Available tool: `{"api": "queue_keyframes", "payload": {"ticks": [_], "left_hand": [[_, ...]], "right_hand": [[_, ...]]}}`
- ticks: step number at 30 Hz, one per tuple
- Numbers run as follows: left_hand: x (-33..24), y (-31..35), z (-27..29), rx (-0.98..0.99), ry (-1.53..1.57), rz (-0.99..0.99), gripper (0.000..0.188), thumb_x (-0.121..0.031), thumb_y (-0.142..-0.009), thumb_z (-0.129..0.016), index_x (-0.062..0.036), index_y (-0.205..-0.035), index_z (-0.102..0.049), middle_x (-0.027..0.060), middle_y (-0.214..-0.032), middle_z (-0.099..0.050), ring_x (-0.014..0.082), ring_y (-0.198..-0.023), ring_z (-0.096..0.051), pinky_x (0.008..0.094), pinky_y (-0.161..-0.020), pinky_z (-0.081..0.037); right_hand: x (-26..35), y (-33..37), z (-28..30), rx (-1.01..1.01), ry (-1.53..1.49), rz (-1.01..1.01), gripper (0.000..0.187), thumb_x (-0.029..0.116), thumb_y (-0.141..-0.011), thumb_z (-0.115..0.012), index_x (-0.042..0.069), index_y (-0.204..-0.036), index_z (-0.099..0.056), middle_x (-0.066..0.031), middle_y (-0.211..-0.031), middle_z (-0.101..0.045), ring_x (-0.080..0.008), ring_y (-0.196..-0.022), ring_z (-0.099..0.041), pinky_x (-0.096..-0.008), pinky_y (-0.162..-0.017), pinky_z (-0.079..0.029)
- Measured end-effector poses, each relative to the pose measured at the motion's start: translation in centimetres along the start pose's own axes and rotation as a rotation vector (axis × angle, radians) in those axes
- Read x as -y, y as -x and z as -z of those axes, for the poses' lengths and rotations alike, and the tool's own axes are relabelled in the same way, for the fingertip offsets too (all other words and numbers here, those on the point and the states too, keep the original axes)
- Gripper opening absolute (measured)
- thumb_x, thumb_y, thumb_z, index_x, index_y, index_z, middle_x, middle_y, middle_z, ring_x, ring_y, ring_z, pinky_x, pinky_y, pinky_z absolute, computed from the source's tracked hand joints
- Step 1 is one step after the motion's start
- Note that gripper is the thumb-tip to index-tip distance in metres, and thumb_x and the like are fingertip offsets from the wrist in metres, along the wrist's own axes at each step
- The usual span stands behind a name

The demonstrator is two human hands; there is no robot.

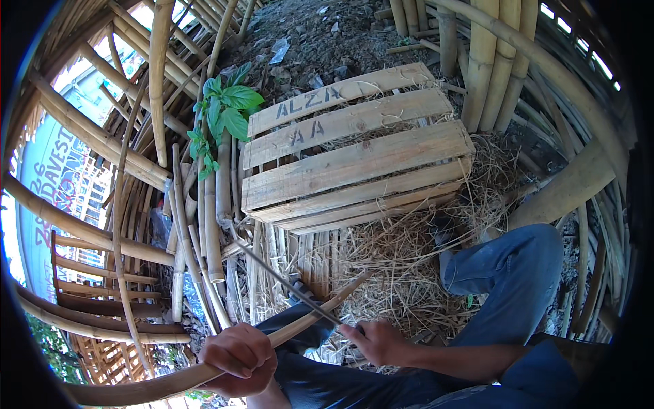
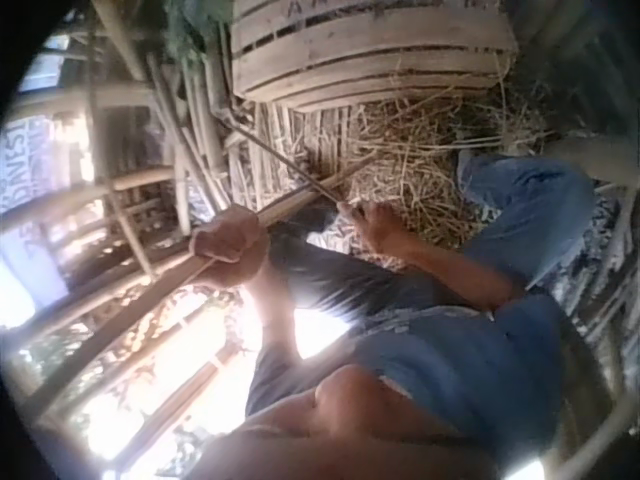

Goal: The person holds a bamboo strip and scrapes along its surface with a knife.

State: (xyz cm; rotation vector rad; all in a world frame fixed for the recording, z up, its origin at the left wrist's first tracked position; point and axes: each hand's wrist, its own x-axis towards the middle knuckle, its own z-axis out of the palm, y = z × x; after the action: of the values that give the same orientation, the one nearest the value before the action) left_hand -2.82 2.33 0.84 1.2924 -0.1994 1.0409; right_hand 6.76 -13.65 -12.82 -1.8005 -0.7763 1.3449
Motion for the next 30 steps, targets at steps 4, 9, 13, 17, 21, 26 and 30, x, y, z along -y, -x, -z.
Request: {"api": "queue_keyframes", "payload": {"ticks": [4,9,13,17,21,26,30], "left_hand": [[-0.1,-0.1,0.1,0.014,0.006,-0.004,0.056,-0.053,-0.098,-0.04,-0.0109,-0.061,-0.037,-0.0003,-0.042,-0.03,0.0073,-0.029,-0.023,0.0229,-0.026,-0.02],[0.0,0.0,0.2,0.011,0.004,-0.012,0.056,-0.052,-0.099,-0.039,-0.0108,-0.061,-0.036,-0.0002,-0.042,-0.03,0.0074,-0.029,-0.024,0.0228,-0.025,-0.02],[0.0,0.1,0.1,0.029,0.006,0.001,0.056,-0.051,-0.099,-0.04,-0.0103,-0.061,-0.036,0.0,-0.042,-0.03,0.0076,-0.029,-0.024,0.023,-0.024,-0.021],[0.0,0.0,0.2,0.049,0.058,-0.004,0.057,-0.053,-0.098,-0.04,-0.0098,-0.061,-0.037,0.0003,-0.042,-0.029,0.008,-0.028,-0.024,0.0235,-0.024,-0.023],[0.0,-0.2,0.5,0.008,0.03,0.007,0.057,-0.053,-0.098,-0.04,-0.0097,-0.061,-0.037,0.0002,-0.041,-0.029,0.0077,-0.029,-0.025,0.0229,-0.024,-0.021],[-0.1,0.1,0.6,0.022,-0.024,-0.019,0.057,-0.056,-0.098,-0.036,-0.0113,-0.062,-0.036,-0.0005,-0.044,-0.029,0.0075,-0.03,-0.024,0.0226,-0.026,-0.021],[0.0,0.1,1.0,-0.083,-0.037,-0.034,0.057,-0.058,-0.098,-0.03,-0.0125,-0.064,-0.035,-0.0012,-0.044,-0.026,0.0074,-0.032,-0.021,0.0227,-0.028,-0.018]], "right_hand": [[-0.1,-0.4,0.3,0.033,-0.018,-0.153,0.075,0.064,-0.096,-0.028,0.001,-0.067,-0.058,-0.0097,-0.051,-0.055,-0.0268,-0.05,-0.06,-0.0419,-0.055,-0.049],[-0.3,0.2,-0.1,0.038,0.004,0.016,0.072,0.063,-0.096,-0.029,0.001,-0.075,-0.059,-0.0114,-0.055,-0.059,-0.0265,-0.054,-0.064,-0.0424,-0.056,-0.051],[-0.5,-0.8,0.4,-0.027,0.031,-0.107,0.071,0.062,-0.096,-0.031,0.001,-0.074,-0.059,-0.009,-0.047,-0.054,-0.0262,-0.047,-0.061,-0.0423,-0.052,-0.05],[-1.2,-0.8,-0.2,0.0,0.009,-0.087,0.071,0.062,-0.096,-0.031,0.001,-0.071,-0.058,-0.0099,-0.048,-0.054,-0.0267,-0.051,-0.062,-0.0413,-0.054,-0.05],[-1.9,-0.5,-1.0,-0.008,0.023,0.009,0.074,0.064,-0.095,-0.03,0.001,-0.072,-0.058,-0.0113,-0.053,-0.057,-0.0286,-0.052,-0.062,-0.043,-0.056,-0.051],[-2.4,-1.4,-0.7,-0.118,-0.069,-0.205,0.076,0.065,-0.094,-0.031,-0.002,-0.074,-0.061,-0.0148,-0.056,-0.059,-0.0304,-0.056,-0.063,-0.0443,-0.059,-0.05],[-2.5,-0.8,-1.3,0.03,-0.027,-0.031,0.076,0.065,-0.094,-0.031,-0.003,-0.076,-0.061,-0.0163,-0.059,-0.061,-0.0315,-0.059,-0.064,-0.0461,-0.058,-0.049]]}}
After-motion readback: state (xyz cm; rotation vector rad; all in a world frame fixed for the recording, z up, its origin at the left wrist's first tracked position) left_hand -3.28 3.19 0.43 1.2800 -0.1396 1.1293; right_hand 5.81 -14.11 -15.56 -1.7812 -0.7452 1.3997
